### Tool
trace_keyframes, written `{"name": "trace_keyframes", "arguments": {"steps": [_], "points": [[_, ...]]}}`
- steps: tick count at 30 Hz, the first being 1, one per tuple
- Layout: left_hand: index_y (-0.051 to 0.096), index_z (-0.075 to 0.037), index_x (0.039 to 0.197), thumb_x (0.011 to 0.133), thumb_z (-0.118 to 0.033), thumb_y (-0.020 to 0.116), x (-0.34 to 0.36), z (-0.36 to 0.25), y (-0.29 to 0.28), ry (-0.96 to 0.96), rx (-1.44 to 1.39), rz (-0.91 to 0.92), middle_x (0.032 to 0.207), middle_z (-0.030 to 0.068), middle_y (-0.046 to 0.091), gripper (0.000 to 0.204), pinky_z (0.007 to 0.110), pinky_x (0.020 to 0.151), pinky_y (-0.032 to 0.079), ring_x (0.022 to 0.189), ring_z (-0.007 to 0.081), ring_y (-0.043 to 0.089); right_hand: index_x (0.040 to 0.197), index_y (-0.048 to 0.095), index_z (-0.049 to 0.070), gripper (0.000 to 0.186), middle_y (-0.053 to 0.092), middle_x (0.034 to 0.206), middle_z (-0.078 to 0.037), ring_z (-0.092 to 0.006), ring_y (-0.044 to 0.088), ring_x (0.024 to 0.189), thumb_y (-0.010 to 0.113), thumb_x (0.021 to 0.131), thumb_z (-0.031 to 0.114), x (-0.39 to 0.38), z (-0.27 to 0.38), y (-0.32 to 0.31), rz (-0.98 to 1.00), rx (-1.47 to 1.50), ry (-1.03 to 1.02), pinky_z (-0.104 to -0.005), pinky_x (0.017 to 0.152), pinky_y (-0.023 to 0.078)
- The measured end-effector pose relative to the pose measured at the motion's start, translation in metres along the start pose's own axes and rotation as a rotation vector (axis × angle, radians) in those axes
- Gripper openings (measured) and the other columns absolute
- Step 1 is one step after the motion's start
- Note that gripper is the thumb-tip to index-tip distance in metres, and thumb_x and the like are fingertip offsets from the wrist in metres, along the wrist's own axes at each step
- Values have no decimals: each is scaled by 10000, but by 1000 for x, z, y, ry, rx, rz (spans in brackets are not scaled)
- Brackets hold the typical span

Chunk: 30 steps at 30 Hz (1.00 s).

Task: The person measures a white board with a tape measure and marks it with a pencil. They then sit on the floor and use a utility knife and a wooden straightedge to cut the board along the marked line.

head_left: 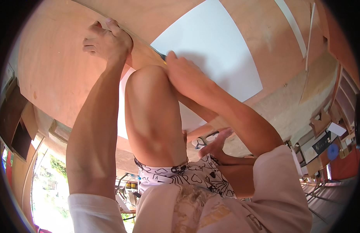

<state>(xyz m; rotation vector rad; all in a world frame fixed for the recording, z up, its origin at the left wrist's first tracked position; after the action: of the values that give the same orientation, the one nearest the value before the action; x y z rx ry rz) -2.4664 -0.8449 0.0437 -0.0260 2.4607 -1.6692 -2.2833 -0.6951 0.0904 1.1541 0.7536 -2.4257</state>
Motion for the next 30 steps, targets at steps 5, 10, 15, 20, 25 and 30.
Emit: {"name": "trace_keyframes", "arguments": {"steps": [5,10,15,20,25,30], "points": [[425,25,1381,1017,-522,445,-1,-2,-5,-79,-10,30,1323,323,402,658,524,1095,272,1225,401,308,1076,472,-81,116,692,856,-339,-522,697,811,444,996,-3,-29,-33,19,-34,-16,40,-591,724,563],[443,29,1362,1004,-518,466,-4,-1,-3,-28,16,-9,1326,329,411,654,519,1084,286,1211,400,321,1083,490,-76,119,698,865,-329,-509,718,846,485,980,-17,-50,-52,29,40,-29,101,-569,716,579],[455,29,1345,997,-513,483,-4,-8,-5,0,29,-40,1278,341,445,645,520,1072,288,1200,400,333,1073,484,-76,121,674,808,-321,-509,707,807,498,972,-12,-89,-101,52,65,-63,145,-564,670,570],[470,13,1342,999,-523,490,2,-2,-2,7,58,-114,1255,347,465,636,526,1048,303,1191,404,364,1074,481,-75,136,681,831,-318,-493,715,810,504,976,17,-124,-135,67,147,-72,233,-545,680,581],[484,-12,1330,982,-565,524,8,7,5,-13,90,-163,1234,340,484,654,514,1018,331,1186,405,397,1108,473,-69,177,695,905,-329,-509,715,870,509,990,58,-165,-174,82,153,-59,286,-564,742,581],[493,-29,1333,968,-577,545,17,17,8,-34,150,-164,1225,327,493,661,469,985,367,1184,387,406,1180,473,-43,251,718,981,-355,-534,716,961,567,974,64,-221,-237,119,188,-135,345,-585,812,595]]}}
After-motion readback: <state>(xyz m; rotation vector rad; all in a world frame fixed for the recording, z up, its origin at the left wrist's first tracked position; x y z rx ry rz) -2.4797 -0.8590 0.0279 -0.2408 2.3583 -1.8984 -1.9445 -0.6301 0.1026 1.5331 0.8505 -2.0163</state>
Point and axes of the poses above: each hand's wrist, its own x-axis towards the middle knuckle, its own y-axis out of the palm, z = x × y, the point moved 6 cm from there along x, towards the middle knuckle
